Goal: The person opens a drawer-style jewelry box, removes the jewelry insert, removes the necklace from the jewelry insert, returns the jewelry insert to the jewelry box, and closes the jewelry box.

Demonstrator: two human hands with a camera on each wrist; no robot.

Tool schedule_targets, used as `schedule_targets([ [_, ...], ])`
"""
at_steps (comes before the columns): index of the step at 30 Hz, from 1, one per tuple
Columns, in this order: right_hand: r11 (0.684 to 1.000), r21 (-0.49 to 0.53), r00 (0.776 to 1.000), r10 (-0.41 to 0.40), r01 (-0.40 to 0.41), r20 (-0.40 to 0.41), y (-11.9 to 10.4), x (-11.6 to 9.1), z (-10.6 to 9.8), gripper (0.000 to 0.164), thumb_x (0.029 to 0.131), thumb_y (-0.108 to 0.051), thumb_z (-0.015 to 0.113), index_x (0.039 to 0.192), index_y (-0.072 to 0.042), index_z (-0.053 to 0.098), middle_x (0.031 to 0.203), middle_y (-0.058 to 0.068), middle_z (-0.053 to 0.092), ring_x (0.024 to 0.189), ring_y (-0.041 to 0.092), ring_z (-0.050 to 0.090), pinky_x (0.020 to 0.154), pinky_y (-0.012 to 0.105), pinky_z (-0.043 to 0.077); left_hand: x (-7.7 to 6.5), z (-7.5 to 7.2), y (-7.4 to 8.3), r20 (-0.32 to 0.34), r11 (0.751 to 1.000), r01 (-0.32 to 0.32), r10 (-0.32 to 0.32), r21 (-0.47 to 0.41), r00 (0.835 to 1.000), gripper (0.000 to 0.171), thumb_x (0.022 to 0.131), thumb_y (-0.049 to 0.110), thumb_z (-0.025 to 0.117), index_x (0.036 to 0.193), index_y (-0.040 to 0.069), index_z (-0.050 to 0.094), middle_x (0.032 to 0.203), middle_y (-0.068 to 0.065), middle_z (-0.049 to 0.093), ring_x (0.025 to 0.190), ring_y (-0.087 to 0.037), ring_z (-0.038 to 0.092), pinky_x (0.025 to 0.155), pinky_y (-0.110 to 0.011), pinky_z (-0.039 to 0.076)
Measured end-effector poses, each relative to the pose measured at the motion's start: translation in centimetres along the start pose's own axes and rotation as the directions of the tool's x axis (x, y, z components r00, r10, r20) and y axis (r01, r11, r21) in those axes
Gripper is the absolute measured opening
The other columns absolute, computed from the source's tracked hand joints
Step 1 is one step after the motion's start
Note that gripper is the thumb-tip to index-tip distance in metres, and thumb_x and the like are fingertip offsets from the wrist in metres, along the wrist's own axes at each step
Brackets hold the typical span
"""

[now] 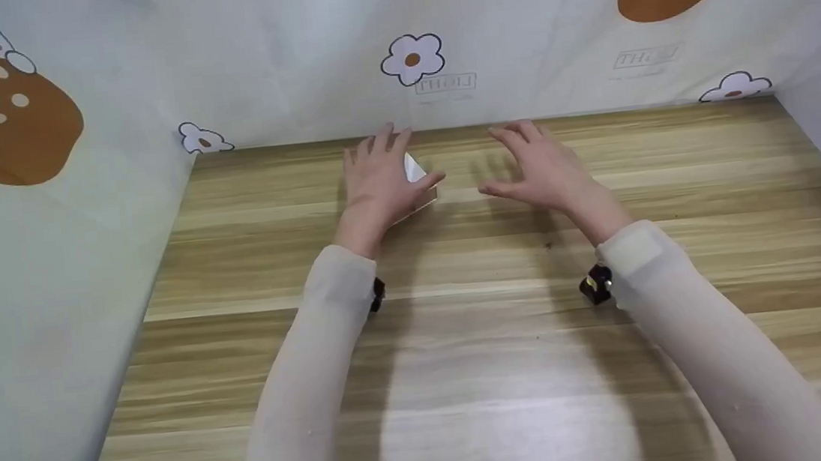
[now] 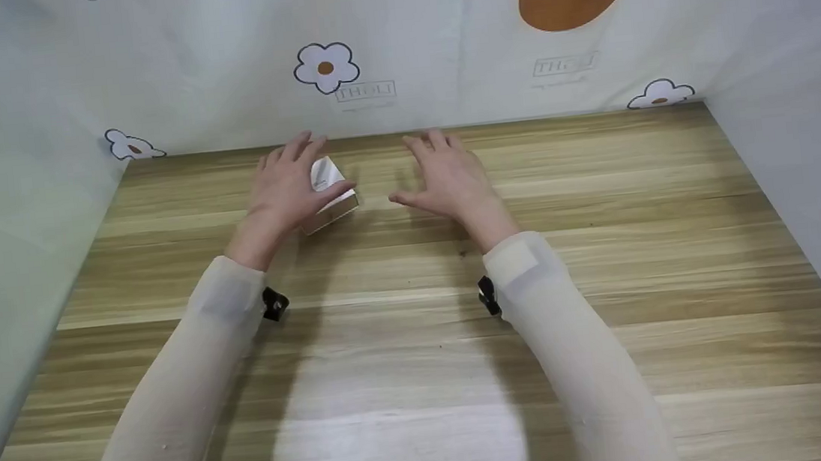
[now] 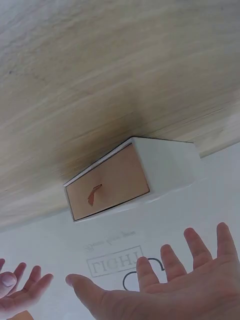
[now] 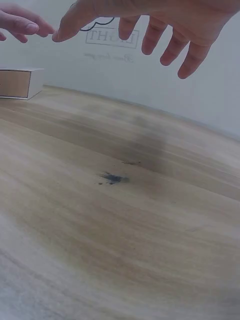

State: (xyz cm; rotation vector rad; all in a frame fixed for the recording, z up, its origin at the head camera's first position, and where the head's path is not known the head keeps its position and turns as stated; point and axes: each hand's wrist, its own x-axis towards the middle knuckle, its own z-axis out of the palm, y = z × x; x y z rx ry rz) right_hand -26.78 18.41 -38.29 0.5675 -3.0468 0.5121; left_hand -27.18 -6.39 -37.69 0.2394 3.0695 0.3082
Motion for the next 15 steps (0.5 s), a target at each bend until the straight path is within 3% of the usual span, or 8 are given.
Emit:
schedule_targets([
  [8,1.000,0.015,1.000,-0.009,0.009,0.017,-0.5,0.1,0.6,0.091,0.083,-0.062,0.069,0.154,-0.015,0.036,0.154,0.014,0.036,0.141,0.039,0.038,0.109,0.059,0.041,-0.2,0.2,-0.9,0.010,1.000,0.011,-0.011,0.007,1.000,0.084,0.089,0.072,0.050,0.157,0.026,0.029,0.163,-0.004,0.029,0.147,-0.034,0.030,0.123,-0.056,0.021],
  [15,1.000,0.005,1.000,-0.011,0.011,0.029,-1.1,0.2,0.7,0.088,0.083,-0.060,0.070,0.152,-0.015,0.039,0.150,0.015,0.042,0.136,0.040,0.042,0.107,0.059,0.042,-0.1,0.7,-1.9,0.044,1.000,0.025,-0.024,-0.014,0.999,0.082,0.092,0.066,0.052,0.158,0.026,0.026,0.164,-0.005,0.027,0.149,-0.034,0.028,0.122,-0.055,0.024],
])
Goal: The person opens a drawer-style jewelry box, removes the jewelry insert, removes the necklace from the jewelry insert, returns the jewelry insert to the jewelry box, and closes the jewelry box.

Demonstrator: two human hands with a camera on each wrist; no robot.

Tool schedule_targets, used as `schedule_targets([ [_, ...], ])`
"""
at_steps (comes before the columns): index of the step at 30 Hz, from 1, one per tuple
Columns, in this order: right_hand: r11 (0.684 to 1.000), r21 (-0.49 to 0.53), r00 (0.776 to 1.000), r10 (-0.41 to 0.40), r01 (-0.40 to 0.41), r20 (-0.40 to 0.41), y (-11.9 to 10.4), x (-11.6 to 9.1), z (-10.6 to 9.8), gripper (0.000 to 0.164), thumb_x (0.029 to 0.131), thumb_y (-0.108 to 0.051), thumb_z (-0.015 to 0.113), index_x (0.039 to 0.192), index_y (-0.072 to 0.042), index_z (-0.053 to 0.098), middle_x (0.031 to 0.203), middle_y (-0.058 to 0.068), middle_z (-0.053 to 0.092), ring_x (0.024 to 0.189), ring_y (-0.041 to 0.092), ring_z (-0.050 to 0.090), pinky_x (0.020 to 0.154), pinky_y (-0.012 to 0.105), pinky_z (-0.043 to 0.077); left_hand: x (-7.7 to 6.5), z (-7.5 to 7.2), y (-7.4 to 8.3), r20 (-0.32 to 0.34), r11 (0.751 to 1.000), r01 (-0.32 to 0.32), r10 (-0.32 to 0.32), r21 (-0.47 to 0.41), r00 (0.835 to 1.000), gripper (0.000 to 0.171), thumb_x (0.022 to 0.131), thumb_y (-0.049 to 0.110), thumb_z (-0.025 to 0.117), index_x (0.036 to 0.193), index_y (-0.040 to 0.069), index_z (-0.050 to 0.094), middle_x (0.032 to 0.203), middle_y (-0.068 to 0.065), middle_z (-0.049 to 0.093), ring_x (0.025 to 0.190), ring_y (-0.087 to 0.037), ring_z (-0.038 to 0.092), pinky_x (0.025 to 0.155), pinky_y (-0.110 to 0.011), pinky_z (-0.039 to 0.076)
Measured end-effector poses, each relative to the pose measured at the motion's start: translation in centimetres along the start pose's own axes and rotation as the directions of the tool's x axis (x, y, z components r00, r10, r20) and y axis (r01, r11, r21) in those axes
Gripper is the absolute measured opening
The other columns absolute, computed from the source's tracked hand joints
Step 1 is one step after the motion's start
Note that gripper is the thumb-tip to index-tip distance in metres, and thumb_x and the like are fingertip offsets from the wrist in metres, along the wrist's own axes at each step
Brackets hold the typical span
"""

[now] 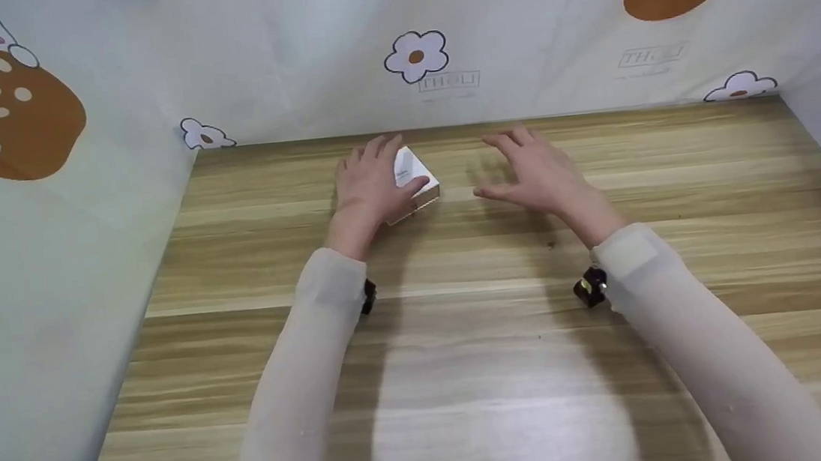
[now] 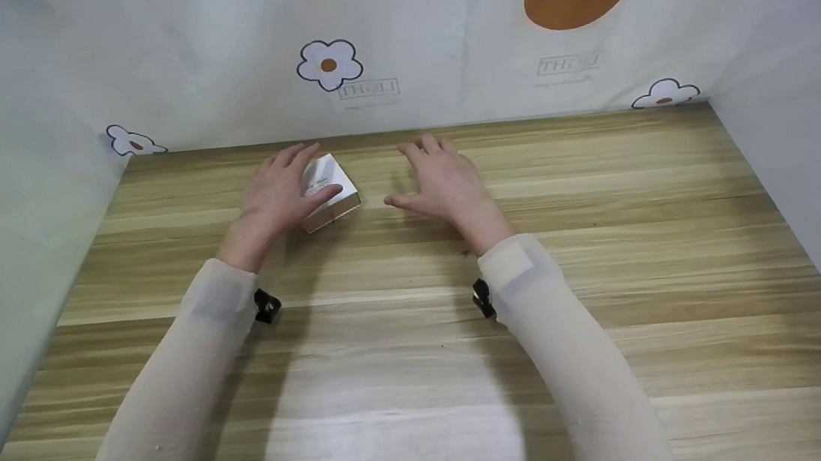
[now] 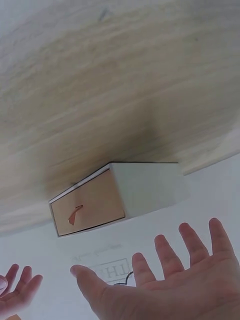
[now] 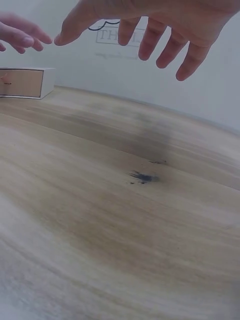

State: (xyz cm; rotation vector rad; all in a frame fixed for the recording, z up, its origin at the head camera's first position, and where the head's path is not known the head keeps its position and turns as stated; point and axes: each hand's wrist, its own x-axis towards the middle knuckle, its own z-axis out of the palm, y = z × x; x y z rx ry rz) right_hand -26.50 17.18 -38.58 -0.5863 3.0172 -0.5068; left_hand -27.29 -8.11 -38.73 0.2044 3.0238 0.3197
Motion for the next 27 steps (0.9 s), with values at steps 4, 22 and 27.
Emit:
schedule_targets([
  [4,1.000,0.012,1.000,-0.002,0.002,0.011,-0.3,0.0,0.2,0.085,0.084,-0.057,0.071,0.150,-0.015,0.041,0.146,0.017,0.045,0.130,0.040,0.048,0.106,0.057,0.044,0.0,0.3,-0.6,0.000,1.000,0.003,-0.003,-0.015,1.000,0.074,0.094,0.057,0.056,0.155,0.026,0.031,0.163,-0.007,0.030,0.148,-0.035,0.031,0.121,-0.054,0.026],
  [22,0.997,0.067,0.999,-0.041,0.040,0.019,-2.3,0.3,0.8,0.067,0.086,-0.048,0.073,0.140,-0.012,0.053,0.142,0.013,0.050,0.132,0.036,0.050,0.111,0.052,0.042,0.1,0.8,-1.4,0.042,0.999,0.008,-0.006,-0.035,0.999,0.063,0.097,0.046,0.058,0.150,0.016,0.043,0.159,-0.013,0.037,0.144,-0.037,0.037,0.120,-0.047,0.032],
  [27,0.996,0.064,0.998,-0.067,0.066,0.012,-2.7,0.4,1.2,0.065,0.087,-0.047,0.073,0.137,-0.011,0.056,0.140,0.013,0.052,0.133,0.035,0.049,0.113,0.051,0.040,0.0,0.9,-1.4,0.034,1.000,0.003,-0.002,-0.021,0.999,0.059,0.097,0.046,0.058,0.146,0.016,0.048,0.153,-0.012,0.043,0.139,-0.036,0.042,0.115,-0.047,0.038],
])
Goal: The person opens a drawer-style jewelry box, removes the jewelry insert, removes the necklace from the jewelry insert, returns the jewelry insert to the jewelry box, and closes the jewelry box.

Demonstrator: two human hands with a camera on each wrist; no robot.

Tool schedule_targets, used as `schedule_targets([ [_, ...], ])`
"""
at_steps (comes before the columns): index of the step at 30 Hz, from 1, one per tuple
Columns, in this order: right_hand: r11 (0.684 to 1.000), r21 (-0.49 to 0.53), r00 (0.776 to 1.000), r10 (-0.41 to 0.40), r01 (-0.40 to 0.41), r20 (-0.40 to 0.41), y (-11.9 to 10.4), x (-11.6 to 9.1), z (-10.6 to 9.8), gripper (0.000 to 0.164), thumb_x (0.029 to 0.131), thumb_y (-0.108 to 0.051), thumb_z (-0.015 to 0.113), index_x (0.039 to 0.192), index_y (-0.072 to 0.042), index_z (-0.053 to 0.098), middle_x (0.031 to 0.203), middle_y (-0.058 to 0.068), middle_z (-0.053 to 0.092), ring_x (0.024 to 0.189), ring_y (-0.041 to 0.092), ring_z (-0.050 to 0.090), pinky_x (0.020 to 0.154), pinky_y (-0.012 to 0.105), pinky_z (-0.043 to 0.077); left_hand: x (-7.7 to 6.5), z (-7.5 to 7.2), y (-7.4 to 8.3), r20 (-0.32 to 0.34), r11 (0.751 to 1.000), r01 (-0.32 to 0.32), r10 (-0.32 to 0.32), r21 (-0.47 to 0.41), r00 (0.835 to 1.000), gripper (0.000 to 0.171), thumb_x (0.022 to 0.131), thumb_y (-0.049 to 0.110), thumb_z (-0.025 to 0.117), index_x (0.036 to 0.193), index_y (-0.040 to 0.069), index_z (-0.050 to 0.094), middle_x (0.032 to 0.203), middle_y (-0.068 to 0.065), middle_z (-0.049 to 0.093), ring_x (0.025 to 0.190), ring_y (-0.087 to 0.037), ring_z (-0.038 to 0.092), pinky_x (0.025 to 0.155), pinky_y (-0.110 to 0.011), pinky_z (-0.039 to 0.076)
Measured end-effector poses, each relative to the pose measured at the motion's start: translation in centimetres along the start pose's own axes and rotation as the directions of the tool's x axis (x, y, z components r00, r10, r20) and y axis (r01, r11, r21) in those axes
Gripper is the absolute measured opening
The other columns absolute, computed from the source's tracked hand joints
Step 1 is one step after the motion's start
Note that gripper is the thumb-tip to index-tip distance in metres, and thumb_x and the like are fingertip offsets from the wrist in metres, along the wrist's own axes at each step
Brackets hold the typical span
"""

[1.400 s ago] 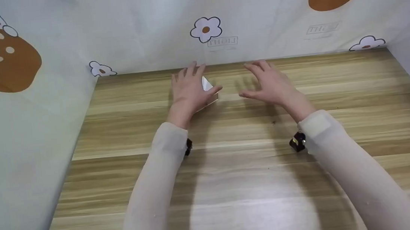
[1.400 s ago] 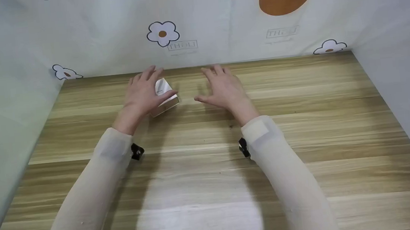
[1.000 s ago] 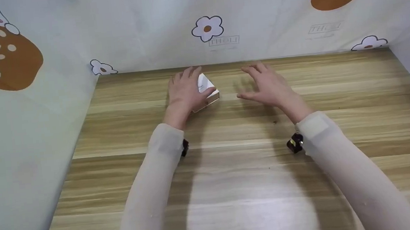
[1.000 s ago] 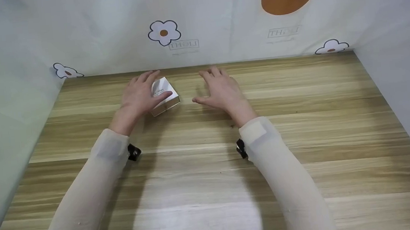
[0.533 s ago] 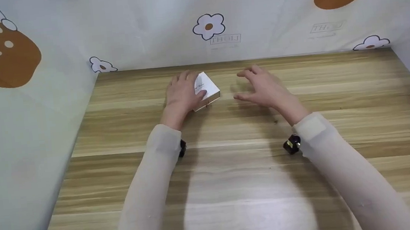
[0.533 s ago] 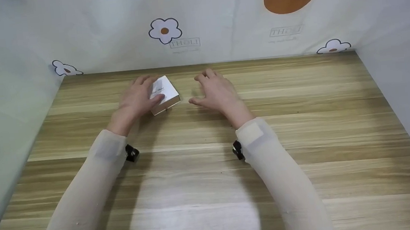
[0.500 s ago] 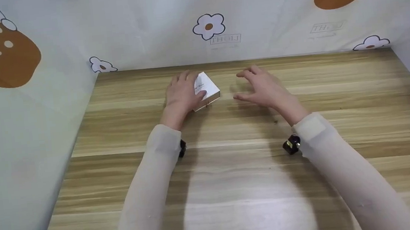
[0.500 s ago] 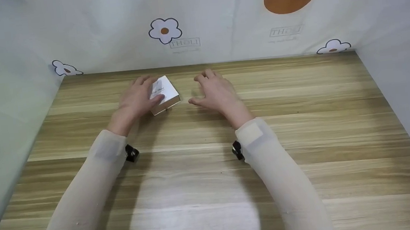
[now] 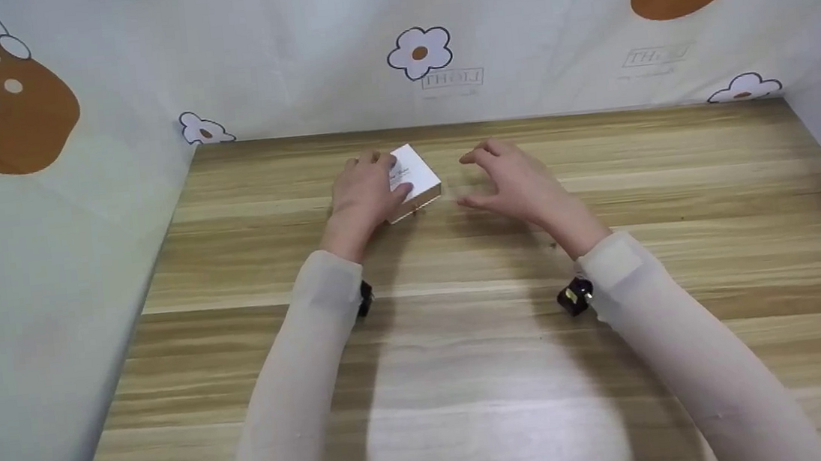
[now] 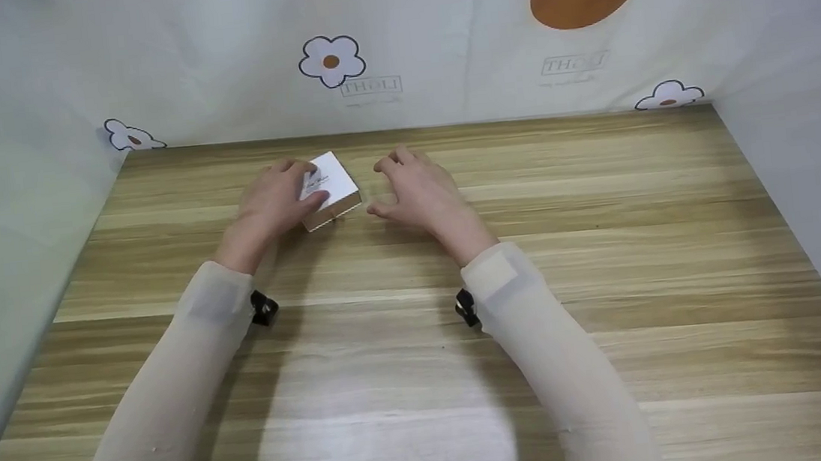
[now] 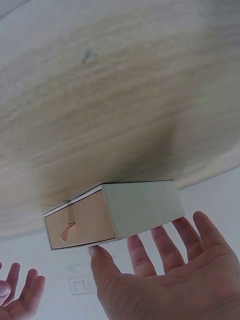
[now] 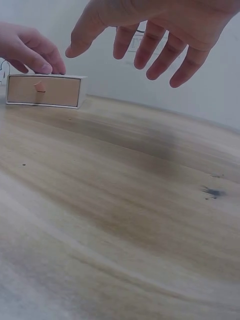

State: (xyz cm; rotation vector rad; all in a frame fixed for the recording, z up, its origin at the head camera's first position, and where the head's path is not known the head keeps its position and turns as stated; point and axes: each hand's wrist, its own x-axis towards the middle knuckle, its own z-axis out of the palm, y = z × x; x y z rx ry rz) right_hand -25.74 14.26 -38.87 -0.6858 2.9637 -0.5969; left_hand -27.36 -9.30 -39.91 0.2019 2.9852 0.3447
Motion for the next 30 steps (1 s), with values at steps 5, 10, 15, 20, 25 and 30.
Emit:
schedule_targets([
  [5,1.000,-0.007,1.000,-0.025,0.025,0.011,-0.5,0.0,0.4,0.062,0.087,-0.047,0.073,0.135,-0.010,0.058,0.137,0.013,0.056,0.132,0.034,0.050,0.112,0.049,0.042,-0.2,0.0,0.1,0.009,1.000,0.022,-0.022,-0.009,1.000,0.059,0.097,0.046,0.057,0.147,0.016,0.047,0.153,-0.010,0.044,0.138,-0.034,0.042,0.111,-0.048,0.044],
  [10,0.999,-0.002,0.999,-0.040,0.040,0.024,-0.9,0.1,0.6,0.057,0.087,-0.042,0.074,0.132,-0.010,0.060,0.133,0.013,0.057,0.129,0.034,0.052,0.109,0.049,0.044,-0.5,-0.2,0.5,0.016,0.998,0.059,-0.058,-0.012,0.998,0.060,0.097,0.047,0.057,0.148,0.017,0.046,0.152,-0.010,0.045,0.137,-0.034,0.042,0.106,-0.050,0.047],
  [15,0.999,0.004,0.999,-0.050,0.050,0.018,-1.0,0.1,0.8,0.051,0.088,-0.039,0.073,0.128,-0.009,0.062,0.128,0.012,0.060,0.120,0.033,0.058,0.104,0.049,0.047,-0.8,-0.4,1.0,0.018,0.996,0.084,-0.084,0.004,0.996,0.060,0.096,0.046,0.059,0.146,0.015,0.047,0.148,-0.013,0.047,0.134,-0.034,0.045,0.106,-0.048,0.047],
  [20,0.998,0.013,0.998,-0.057,0.056,0.026,-1.2,-0.1,1.2,0.045,0.091,-0.035,0.071,0.126,-0.008,0.064,0.124,0.012,0.062,0.113,0.032,0.061,0.100,0.048,0.050,-1.1,-0.7,1.4,0.030,0.994,0.104,-0.104,0.014,0.994,0.058,0.096,0.044,0.061,0.144,0.013,0.049,0.143,-0.015,0.049,0.129,-0.034,0.049,0.103,-0.048,0.050],
  [25,0.998,0.016,0.998,-0.058,0.057,0.034,-1.4,-0.2,1.6,0.040,0.092,-0.031,0.069,0.124,-0.009,0.065,0.122,0.011,0.063,0.114,0.031,0.061,0.100,0.047,0.050,-1.2,-1.1,1.8,0.048,0.990,0.144,-0.144,0.002,0.988,0.049,0.096,0.038,0.064,0.138,0.014,0.056,0.133,-0.016,0.055,0.122,-0.033,0.054,0.097,-0.045,0.052],
  [30,0.998,0.036,0.997,-0.057,0.056,0.046,-1.9,-0.1,1.7,0.038,0.092,-0.029,0.069,0.123,-0.007,0.066,0.122,0.012,0.065,0.114,0.031,0.062,0.100,0.047,0.051,-1.4,-1.6,2.1,0.085,0.985,0.175,-0.175,0.008,0.981,0.044,0.097,0.036,0.063,0.136,0.017,0.058,0.129,-0.015,0.058,0.117,-0.032,0.058,0.092,-0.045,0.055],
])
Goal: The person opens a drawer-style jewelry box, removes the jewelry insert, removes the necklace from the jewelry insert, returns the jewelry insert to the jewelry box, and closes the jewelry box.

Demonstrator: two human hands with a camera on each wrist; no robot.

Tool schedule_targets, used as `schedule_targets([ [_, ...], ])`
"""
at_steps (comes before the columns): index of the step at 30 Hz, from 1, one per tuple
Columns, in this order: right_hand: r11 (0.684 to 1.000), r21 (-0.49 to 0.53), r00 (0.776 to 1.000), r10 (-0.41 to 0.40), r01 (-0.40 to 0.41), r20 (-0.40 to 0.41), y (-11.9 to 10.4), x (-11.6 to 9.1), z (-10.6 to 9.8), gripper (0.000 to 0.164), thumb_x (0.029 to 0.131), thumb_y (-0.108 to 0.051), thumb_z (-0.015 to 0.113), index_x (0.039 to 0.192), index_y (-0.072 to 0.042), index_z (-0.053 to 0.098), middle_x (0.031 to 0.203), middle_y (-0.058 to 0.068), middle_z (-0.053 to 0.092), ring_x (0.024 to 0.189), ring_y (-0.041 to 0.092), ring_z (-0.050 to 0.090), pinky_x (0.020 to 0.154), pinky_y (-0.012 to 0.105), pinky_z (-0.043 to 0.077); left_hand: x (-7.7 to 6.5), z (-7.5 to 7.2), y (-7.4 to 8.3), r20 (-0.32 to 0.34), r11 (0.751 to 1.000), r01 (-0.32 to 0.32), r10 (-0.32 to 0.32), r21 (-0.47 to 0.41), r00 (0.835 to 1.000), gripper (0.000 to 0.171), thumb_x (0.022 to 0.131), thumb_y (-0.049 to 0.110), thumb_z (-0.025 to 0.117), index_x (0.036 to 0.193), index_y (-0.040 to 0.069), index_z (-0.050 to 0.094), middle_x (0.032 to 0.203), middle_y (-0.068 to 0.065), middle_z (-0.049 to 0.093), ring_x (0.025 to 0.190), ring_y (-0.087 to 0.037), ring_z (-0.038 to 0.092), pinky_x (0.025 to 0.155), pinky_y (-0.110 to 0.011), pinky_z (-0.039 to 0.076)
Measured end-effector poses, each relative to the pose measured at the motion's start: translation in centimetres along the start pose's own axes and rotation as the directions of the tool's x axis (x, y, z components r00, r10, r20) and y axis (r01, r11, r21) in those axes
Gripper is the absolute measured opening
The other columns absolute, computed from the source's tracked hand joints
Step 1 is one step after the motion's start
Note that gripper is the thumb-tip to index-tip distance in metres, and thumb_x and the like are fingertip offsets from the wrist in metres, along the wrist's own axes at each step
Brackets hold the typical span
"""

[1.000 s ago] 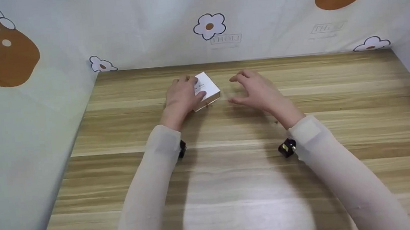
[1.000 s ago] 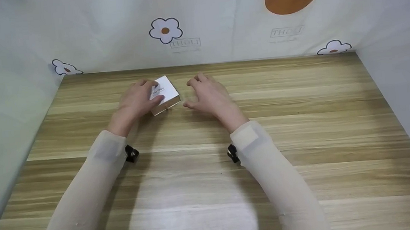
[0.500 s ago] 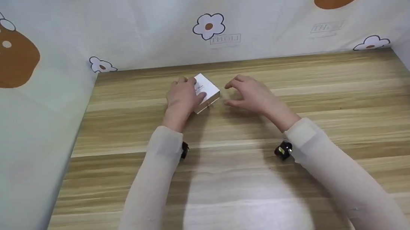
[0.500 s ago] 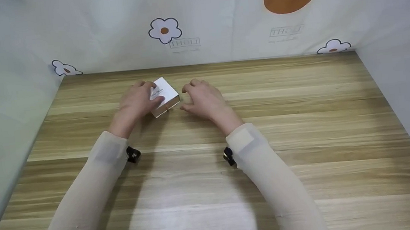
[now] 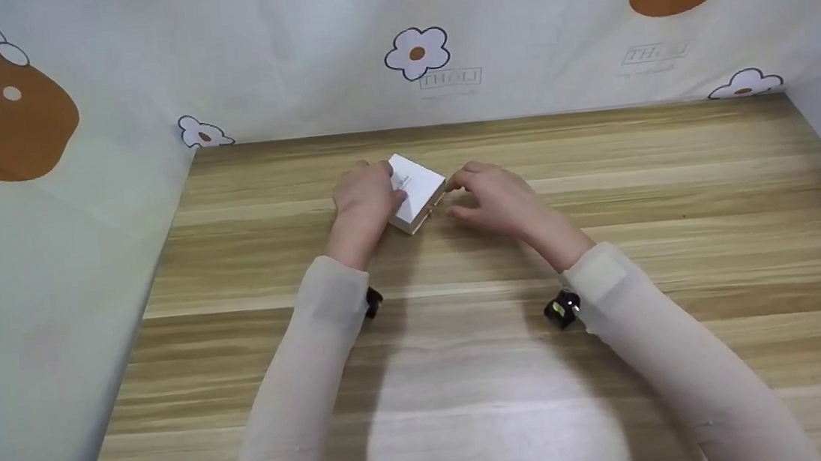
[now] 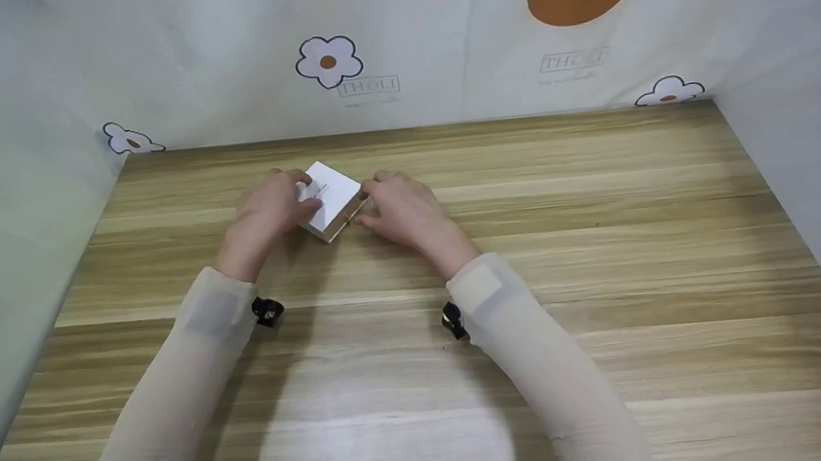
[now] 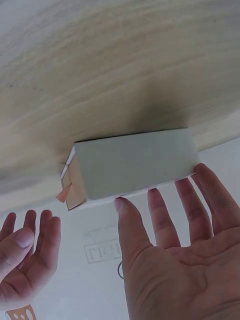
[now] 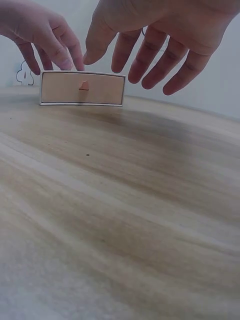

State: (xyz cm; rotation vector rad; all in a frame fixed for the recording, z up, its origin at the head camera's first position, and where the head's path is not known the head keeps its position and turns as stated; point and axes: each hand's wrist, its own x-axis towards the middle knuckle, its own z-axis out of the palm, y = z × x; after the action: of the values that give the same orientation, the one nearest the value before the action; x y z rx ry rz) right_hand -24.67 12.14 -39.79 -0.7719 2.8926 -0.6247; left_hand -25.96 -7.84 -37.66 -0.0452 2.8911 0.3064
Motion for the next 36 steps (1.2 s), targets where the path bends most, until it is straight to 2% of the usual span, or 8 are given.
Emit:
schedule_targets([
  [5,1.000,0.014,1.000,-0.010,0.010,0.001,-0.4,0.0,0.1,0.036,0.093,-0.028,0.068,0.122,-0.006,0.066,0.121,0.014,0.067,0.113,0.031,0.063,0.097,0.048,0.052,-0.3,-0.6,0.1,0.051,1.000,-0.010,0.008,0.028,0.999,0.048,0.097,0.042,0.060,0.139,0.018,0.055,0.131,-0.014,0.057,0.112,-0.029,0.059,0.091,-0.045,0.055],
  [9,1.000,0.014,1.000,-0.001,0.001,0.001,-0.7,-0.1,0.1,0.036,0.093,-0.030,0.068,0.121,-0.007,0.066,0.120,0.012,0.067,0.112,0.030,0.063,0.096,0.046,0.052,-0.3,-1.2,-0.2,0.077,0.991,-0.128,0.125,0.035,0.989,0.053,0.098,0.035,0.060,0.147,0.018,0.048,0.148,-0.013,0.049,0.129,-0.033,0.052,0.103,-0.048,0.049],
  [13,0.999,0.025,1.000,0.020,-0.020,0.009,-0.8,0.0,0.2,0.036,0.093,-0.029,0.068,0.122,-0.008,0.066,0.120,0.012,0.066,0.112,0.030,0.063,0.096,0.047,0.052,-0.1,-1.8,-0.5,0.146,0.954,-0.299,0.295,0.007,0.944,0.063,0.094,0.021,0.066,0.152,0.018,0.041,0.163,-0.009,0.030,0.150,-0.035,0.028,0.122,-0.048,0.030],
  [16,0.999,0.027,0.999,0.040,-0.040,0.005,-0.8,0.1,0.3,0.035,0.093,-0.028,0.068,0.122,-0.007,0.067,0.119,0.012,0.067,0.111,0.030,0.064,0.095,0.048,0.052,0.1,-2.1,-0.5,0.204,0.928,-0.373,0.364,0.004,0.909,0.073,0.089,0.011,0.072,0.154,0.020,0.038,0.165,-0.008,0.024,0.154,-0.033,0.019,0.125,-0.049,0.023],
  [18,0.998,0.023,0.998,0.058,-0.058,-0.007,-0.8,0.1,0.4,0.034,0.093,-0.028,0.068,0.119,-0.007,0.068,0.117,0.012,0.068,0.108,0.031,0.065,0.093,0.047,0.053,0.3,-2.1,-0.4,0.234,0.917,-0.397,0.379,0.030,0.895,0.080,0.086,0.008,0.074,0.154,0.020,0.036,0.166,-0.008,0.022,0.154,-0.033,0.018,0.125,-0.049,0.024],
  [27,0.995,0.046,0.996,0.089,-0.088,-0.031,-0.8,0.6,1.1,0.030,0.093,-0.027,0.069,0.113,-0.005,0.069,0.110,0.013,0.070,0.101,0.030,0.067,0.088,0.047,0.054,1.1,-1.6,-0.2,0.313,0.914,-0.404,0.376,0.029,0.872,0.089,0.085,0.008,0.075,0.158,0.023,0.027,0.169,-0.003,0.012,0.156,-0.030,0.008,0.125,-0.052,0.022],
  [32,0.995,0.049,0.995,0.089,-0.087,-0.035,-0.9,0.7,1.3,0.029,0.092,-0.025,0.070,0.113,-0.005,0.070,0.109,0.013,0.071,0.100,0.029,0.068,0.088,0.045,0.055,1.4,-1.5,-0.2,0.329,0.901,-0.433,0.398,0.037,0.856,0.089,0.083,0.006,0.075,0.157,0.021,0.029,0.167,-0.004,0.018,0.156,-0.029,0.013,0.125,-0.050,0.023],
  [36,0.995,0.041,0.995,0.088,-0.086,-0.041,-1.3,1.0,1.3,0.026,0.093,-0.024,0.069,0.110,-0.005,0.071,0.104,0.011,0.072,0.093,0.026,0.066,0.083,0.044,0.055,1.5,-1.7,-0.2,0.300,0.881,-0.469,0.434,0.054,0.849,0.090,0.079,0.004,0.078,0.155,0.017,0.033,0.164,-0.007,0.027,0.153,-0.029,0.022,0.124,-0.045,0.027],
])
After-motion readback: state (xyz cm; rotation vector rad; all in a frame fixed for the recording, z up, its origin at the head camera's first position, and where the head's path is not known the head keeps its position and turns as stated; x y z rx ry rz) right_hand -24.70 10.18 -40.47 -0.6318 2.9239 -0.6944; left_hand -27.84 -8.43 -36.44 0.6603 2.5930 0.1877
